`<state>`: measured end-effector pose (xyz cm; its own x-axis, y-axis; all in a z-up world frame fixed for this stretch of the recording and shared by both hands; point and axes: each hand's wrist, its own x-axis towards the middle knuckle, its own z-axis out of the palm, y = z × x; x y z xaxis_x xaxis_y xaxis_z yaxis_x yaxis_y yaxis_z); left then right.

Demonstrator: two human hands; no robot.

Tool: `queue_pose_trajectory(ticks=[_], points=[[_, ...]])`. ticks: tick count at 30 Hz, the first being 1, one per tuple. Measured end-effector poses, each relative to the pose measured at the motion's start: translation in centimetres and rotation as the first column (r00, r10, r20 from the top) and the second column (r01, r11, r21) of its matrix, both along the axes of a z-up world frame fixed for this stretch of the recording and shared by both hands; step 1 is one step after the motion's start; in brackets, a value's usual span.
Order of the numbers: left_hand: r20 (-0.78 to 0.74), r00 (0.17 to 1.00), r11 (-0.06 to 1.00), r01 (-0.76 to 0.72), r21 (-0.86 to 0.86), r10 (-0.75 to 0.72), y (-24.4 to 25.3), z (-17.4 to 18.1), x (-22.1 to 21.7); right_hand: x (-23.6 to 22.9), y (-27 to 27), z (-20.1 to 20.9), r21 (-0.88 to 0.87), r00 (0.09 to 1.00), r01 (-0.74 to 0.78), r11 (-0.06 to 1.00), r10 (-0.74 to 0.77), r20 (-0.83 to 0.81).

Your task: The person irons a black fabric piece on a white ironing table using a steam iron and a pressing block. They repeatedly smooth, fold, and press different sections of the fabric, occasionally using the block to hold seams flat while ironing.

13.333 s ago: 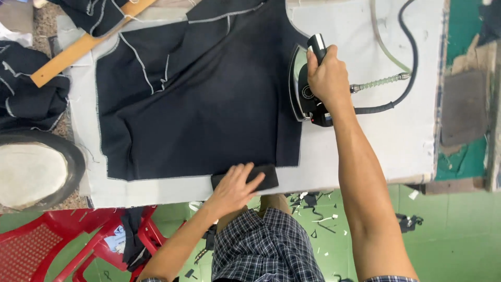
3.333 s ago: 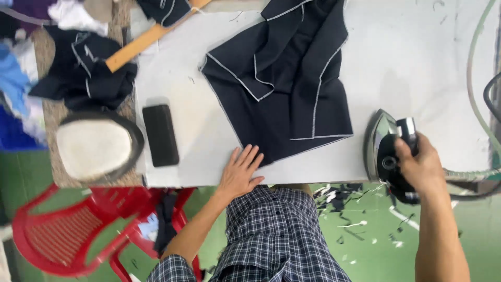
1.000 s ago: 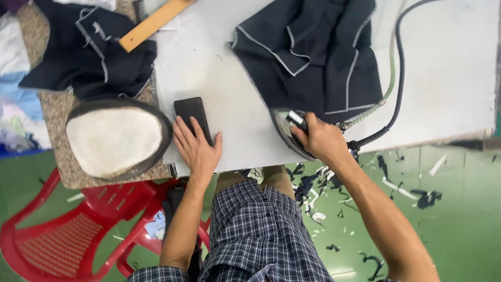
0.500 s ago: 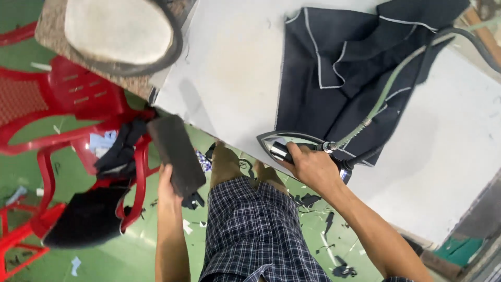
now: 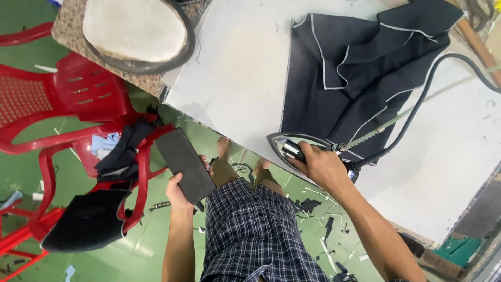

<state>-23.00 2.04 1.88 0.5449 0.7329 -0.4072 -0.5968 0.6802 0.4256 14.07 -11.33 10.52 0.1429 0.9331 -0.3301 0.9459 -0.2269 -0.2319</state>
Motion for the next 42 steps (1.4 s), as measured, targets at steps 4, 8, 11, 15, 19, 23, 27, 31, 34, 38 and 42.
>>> queue_pose_trajectory(ticks=[4,8,11,15,19,23,27,31,34,38,42], points=[[0.035,0.987,0.985,0.153,0.082,-0.156,1.9,0.2,0.4,-1.1,0.1,0.6,0.003,0.989,0.146,0.989,-0.145,-0.036],[0.075,0.971,0.968,0.215,0.130,-0.226,3.9,-0.3,0.5,-1.4,0.2,0.5,0.006,0.985,0.172,0.985,-0.172,0.001],[0.085,0.975,0.970,0.189,0.150,-0.203,4.0,-1.5,0.1,-1.7,0.8,0.8,-0.006,0.980,0.198,0.980,-0.198,0.021],[0.065,0.978,0.969,0.186,0.163,-0.198,3.6,-1.1,-0.9,-2.2,2.1,0.5,0.020,0.981,0.191,0.981,-0.191,0.032],[-0.029,0.989,0.989,0.147,0.012,-0.147,2.0,0.0,-1.5,-2.2,2.9,0.8,0.030,0.993,0.120,0.992,-0.120,0.019],[-0.376,0.925,0.967,-0.141,-0.213,0.052,0.0,6.1,2.7,-1.9,2.7,0.9,-0.002,0.994,0.109,0.994,-0.109,-0.014],[-0.469,0.880,0.967,-0.178,-0.181,0.074,0.2,7.0,4.9,-0.5,0.8,1.0,-0.034,0.992,0.118,0.992,-0.120,-0.049],[-0.893,0.425,0.683,0.608,0.404,0.150,1.0,3.1,7.2,0.6,-1.4,1.8,-0.080,0.986,0.164,0.983,-0.167,-0.029],[-0.755,0.500,0.112,0.799,0.591,0.424,0.8,4.2,13.3,1.3,-3.9,1.6,-0.139,0.972,0.232,0.963,-0.235,-0.005],[-0.825,0.469,-0.247,0.880,0.405,0.317,-1.4,3.7,20.6,2.0,-7.7,3.0,-0.254,0.919,0.386,0.887,-0.392,0.030],[-0.766,0.543,-0.465,0.807,0.363,0.344,-4.3,-1.0,24.0,4.2,-15.0,2.1,-0.372,0.797,0.579,0.726,-0.599,0.072]])
